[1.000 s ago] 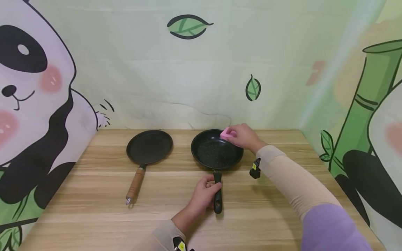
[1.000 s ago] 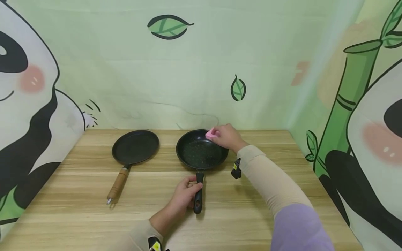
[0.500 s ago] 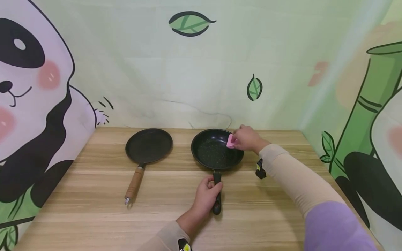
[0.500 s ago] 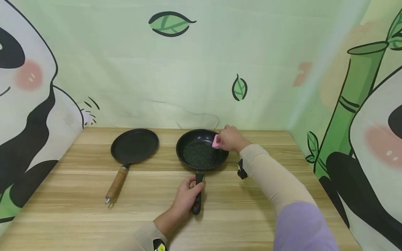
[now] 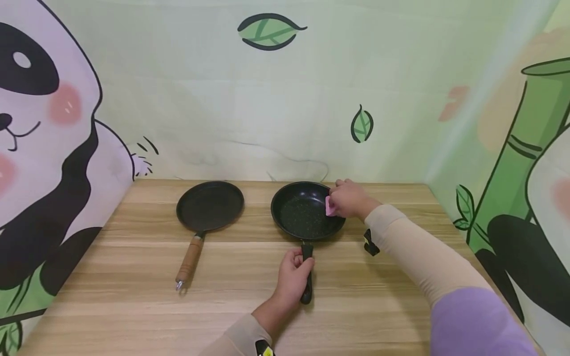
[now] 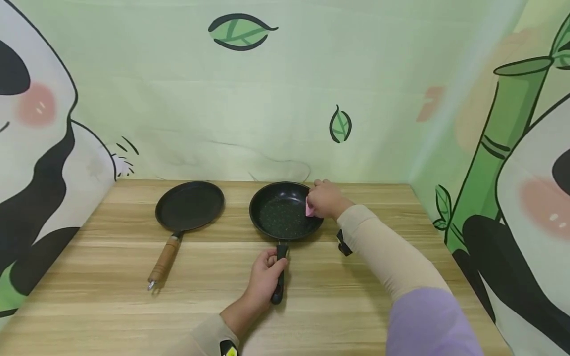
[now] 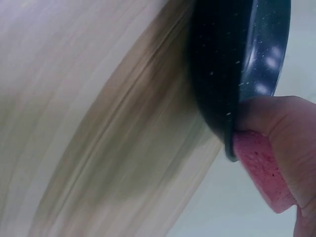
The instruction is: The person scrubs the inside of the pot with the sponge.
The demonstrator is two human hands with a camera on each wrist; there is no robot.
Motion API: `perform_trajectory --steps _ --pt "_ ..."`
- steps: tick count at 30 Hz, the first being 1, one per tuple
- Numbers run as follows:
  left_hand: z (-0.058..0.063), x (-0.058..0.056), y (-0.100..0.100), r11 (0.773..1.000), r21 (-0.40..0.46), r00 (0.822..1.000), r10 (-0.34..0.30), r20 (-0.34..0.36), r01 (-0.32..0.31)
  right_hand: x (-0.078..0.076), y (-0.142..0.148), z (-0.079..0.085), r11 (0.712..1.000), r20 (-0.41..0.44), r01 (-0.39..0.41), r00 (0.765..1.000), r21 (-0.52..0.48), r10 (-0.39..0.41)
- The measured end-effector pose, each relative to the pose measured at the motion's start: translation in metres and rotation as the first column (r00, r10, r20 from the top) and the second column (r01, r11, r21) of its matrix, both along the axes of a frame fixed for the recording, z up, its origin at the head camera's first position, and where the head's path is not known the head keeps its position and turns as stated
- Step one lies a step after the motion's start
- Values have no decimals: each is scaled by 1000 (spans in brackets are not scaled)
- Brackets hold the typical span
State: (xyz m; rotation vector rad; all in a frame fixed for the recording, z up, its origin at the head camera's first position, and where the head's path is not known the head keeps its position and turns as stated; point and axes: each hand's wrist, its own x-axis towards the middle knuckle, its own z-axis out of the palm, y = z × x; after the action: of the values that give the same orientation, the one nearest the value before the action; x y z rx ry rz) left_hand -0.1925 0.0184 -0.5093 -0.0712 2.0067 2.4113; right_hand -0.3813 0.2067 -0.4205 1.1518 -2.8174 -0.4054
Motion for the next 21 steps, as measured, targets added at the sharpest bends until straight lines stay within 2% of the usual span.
perform_trajectory --steps 4,7,9,12,16,19,21 --pt "1 1 -1 1000 -2 1000 9 8 -9 7 -7 10 999 112 47 992 21 -49" --pt "2 1 -2 1000 -10 1000 7 12 -7 12 -13 19 992 235 118 964 38 -124" --pt "3 0 -2 1000 -12 1000 2 22 -1 15 -17 24 986 326 163 930 41 -168" --pt "18 7 -3 1000 -7 1000 0 11 0 17 -19 26 976 476 218 857 10 -196" --pt "18 8 -3 1000 -9 1000 3 12 -3 22 -20 26 965 613 260 769 -44 -179" --pt "2 2 -1 1000 -23 1000 4 13 -3 29 -22 28 961 642 272 746 -54 -175" --pt "0 2 0 1000 -27 1000 1 6 0 32 -23 29 961 639 276 746 -36 -190"
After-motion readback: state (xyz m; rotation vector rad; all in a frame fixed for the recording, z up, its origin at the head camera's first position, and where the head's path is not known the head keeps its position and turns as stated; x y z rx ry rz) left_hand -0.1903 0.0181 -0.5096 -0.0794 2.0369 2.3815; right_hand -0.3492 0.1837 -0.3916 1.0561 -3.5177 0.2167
